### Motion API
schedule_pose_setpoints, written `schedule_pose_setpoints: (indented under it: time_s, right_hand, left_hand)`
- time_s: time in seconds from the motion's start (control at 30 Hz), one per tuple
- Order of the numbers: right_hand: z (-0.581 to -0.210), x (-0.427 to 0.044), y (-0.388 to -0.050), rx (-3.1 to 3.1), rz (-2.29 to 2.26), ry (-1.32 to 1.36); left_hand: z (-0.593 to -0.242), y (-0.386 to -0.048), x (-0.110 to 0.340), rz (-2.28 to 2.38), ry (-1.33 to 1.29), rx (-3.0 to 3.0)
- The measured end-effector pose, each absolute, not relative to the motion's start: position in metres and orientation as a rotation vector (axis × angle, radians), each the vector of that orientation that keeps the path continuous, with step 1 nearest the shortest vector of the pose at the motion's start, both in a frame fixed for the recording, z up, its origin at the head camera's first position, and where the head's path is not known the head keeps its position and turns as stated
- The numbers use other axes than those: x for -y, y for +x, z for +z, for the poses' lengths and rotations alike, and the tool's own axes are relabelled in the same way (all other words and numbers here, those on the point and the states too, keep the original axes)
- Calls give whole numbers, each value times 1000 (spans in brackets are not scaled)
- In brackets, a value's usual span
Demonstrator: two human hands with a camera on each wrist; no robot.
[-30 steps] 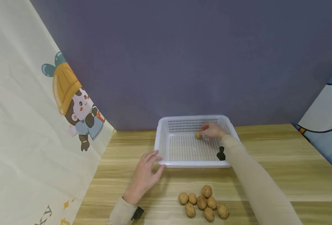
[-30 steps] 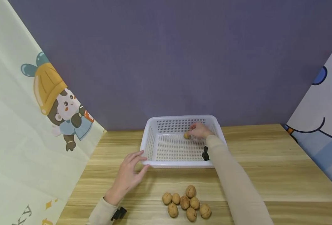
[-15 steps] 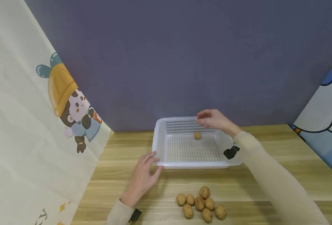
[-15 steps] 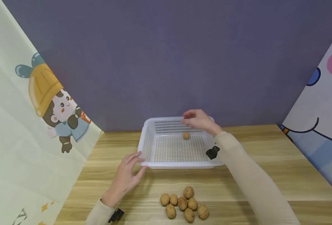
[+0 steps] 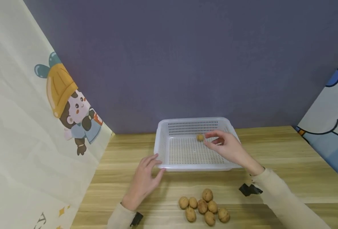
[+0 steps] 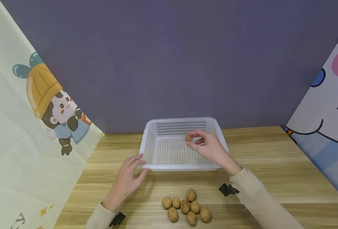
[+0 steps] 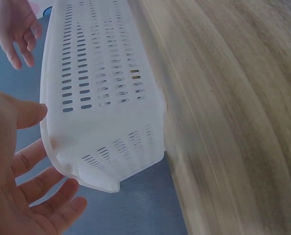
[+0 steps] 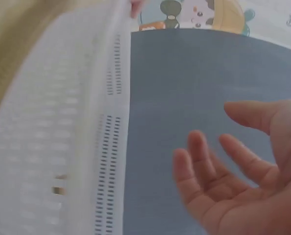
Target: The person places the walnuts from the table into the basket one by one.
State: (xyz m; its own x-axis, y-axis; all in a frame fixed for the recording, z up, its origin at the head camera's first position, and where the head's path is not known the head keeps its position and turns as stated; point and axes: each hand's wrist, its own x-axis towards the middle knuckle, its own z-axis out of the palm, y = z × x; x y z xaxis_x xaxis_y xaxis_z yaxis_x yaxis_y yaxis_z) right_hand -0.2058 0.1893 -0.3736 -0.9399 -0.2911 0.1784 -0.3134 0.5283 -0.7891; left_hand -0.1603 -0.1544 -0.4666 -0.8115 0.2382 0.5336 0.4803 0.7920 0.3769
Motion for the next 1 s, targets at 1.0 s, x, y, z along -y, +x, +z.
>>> schedule_pose_setpoints:
  time_s: [1.0]
  right_hand:
    - [-498,-209,-152,2760,1415,1051]
  left_hand:
    - [-465,-158,154,-707,-512,2528]
